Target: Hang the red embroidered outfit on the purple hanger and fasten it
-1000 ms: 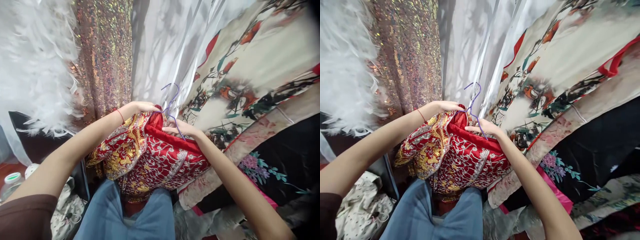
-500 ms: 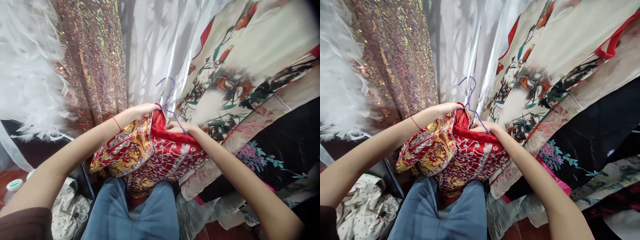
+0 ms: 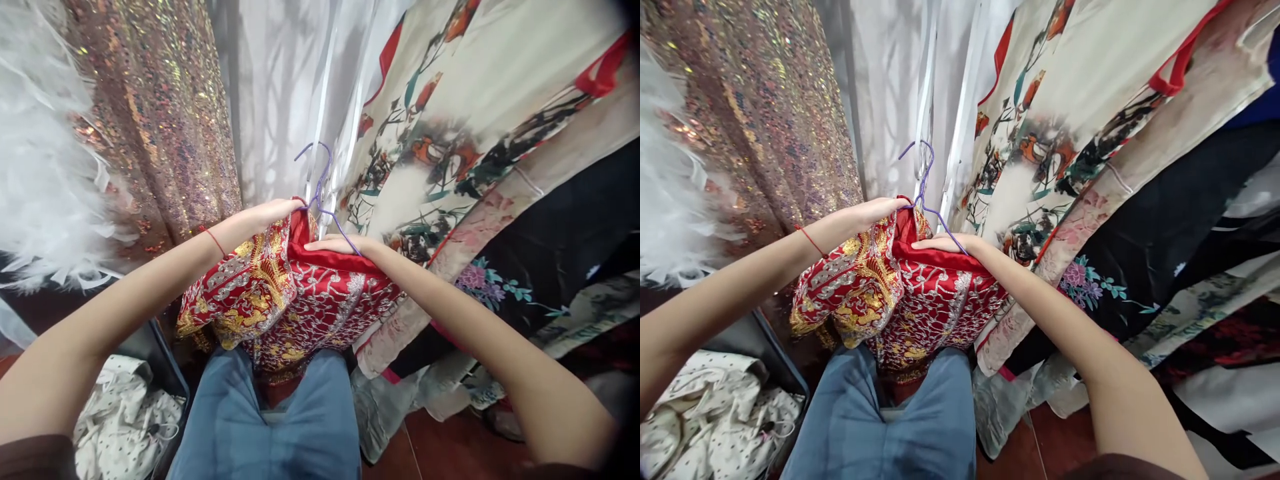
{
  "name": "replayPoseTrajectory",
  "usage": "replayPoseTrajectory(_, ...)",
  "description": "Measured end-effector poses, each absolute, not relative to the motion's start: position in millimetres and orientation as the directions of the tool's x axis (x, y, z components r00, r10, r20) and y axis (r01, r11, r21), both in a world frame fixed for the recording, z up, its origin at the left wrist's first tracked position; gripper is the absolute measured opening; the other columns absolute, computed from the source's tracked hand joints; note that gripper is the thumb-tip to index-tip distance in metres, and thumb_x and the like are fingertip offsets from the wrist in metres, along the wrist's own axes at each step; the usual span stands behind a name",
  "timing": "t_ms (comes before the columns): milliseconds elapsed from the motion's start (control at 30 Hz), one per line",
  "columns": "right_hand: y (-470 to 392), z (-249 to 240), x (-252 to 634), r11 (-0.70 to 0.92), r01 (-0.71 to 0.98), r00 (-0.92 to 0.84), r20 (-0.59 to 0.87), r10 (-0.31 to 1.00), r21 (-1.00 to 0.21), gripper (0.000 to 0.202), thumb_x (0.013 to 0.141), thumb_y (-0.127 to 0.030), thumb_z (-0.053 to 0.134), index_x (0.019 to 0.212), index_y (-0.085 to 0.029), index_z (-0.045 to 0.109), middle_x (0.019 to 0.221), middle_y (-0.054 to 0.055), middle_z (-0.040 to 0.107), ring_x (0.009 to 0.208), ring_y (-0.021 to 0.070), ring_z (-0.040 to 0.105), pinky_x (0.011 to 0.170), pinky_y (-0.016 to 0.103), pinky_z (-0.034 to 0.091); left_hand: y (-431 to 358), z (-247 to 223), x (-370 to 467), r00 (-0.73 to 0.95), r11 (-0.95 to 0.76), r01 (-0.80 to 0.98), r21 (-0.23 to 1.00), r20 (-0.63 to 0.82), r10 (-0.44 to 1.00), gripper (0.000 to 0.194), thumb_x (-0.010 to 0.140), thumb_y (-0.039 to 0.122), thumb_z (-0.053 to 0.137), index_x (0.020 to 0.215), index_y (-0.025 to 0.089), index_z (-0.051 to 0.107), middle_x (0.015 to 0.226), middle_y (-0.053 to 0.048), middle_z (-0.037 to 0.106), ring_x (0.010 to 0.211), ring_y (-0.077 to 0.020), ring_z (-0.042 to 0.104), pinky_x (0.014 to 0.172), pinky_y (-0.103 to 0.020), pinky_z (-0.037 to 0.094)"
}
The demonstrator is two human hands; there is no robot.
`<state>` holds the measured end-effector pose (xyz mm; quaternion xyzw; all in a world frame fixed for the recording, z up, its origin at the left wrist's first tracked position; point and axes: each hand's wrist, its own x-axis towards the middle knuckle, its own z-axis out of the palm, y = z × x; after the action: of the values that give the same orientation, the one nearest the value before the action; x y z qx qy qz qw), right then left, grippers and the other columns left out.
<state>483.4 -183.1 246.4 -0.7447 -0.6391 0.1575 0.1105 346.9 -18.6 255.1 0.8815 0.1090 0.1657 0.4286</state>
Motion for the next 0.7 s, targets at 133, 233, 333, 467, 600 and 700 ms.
replayPoseTrajectory(133,-184,245,489,-0.175,0.864,0.122,-0.141,0.982,-0.472,0.051,0.079,-0.067,0.057,0.067,-0.019,0.068,0.063,0.003,0.059,0.060,0.0153,0.049,0.062,0.031,0.045,-20,256,345,0.908,-0.549,0.061,0.833,0.182,0.378,0.030,0.084,0.042,0.047,0.084,0.018,0.066,0.091,-0.011,0.076,0.077,-0.0217,0.067,0.068,-0.033,0.053)
replayPoseTrajectory(233,-184,242,493,-0.108,0.812,0.058,-0.105,0.993,-0.574,0.048,0.075,-0.064,0.062,0.062,-0.018,0.064,0.060,0.000,0.054,0.058,0.0119,0.044,0.061,0.029,0.040,-21,256,345,0.905,-0.554,0.090,0.828,0.165,0.393,0.032,0.085,0.042,0.045,0.084,0.018,0.066,0.090,-0.011,0.076,0.077,-0.0218,0.068,0.067,-0.033,0.053)
replayPoseTrajectory(333,-183,241,491,-0.035,0.779,0.025,-0.025,0.999,-0.627,0.042,0.074,-0.060,0.065,0.069,-0.018,0.066,0.067,0.000,0.059,0.064,0.0118,0.048,0.064,0.028,0.041,-21,253,347,0.910,-0.546,0.037,0.837,0.197,0.364,0.032,0.084,0.043,0.047,0.080,0.019,0.067,0.080,-0.010,0.075,0.073,-0.0222,0.068,0.063,-0.032,0.052)
replayPoseTrajectory(467,-184,245,491,-0.044,0.775,0.026,-0.037,0.999,-0.630,0.037,0.074,-0.056,0.065,0.073,-0.018,0.063,0.071,0.000,0.060,0.066,0.0123,0.051,0.066,0.028,0.044,-22,252,346,0.904,-0.553,0.017,0.833,0.224,0.365,0.034,0.083,0.046,0.048,0.078,0.019,0.068,0.076,-0.010,0.074,0.073,-0.0225,0.067,0.065,-0.032,0.051)
replayPoseTrajectory(600,-196,255,503,-0.139,0.762,0.113,-0.082,0.990,-0.633,0.025,0.080,-0.043,0.062,0.075,-0.019,0.056,0.077,0.001,0.062,0.069,0.0129,0.056,0.069,0.027,0.049,-23,253,345,0.886,-0.607,0.109,0.787,0.200,0.418,0.040,0.085,0.048,0.044,0.089,0.018,0.071,0.085,-0.009,0.074,0.080,-0.0223,0.066,0.072,-0.032,0.050)
replayPoseTrajectory(700,-215,260,518,-0.095,0.656,0.222,0.072,0.972,-0.749,0.020,0.086,-0.039,0.056,0.081,-0.020,0.052,0.079,0.001,0.060,0.071,0.0124,0.058,0.073,0.028,0.052,-18,255,347,0.892,-0.739,-0.007,0.674,0.338,0.300,0.042,0.088,0.047,0.040,0.094,0.019,0.071,0.075,-0.006,0.070,0.074,-0.0198,0.062,0.070,-0.030,0.047)
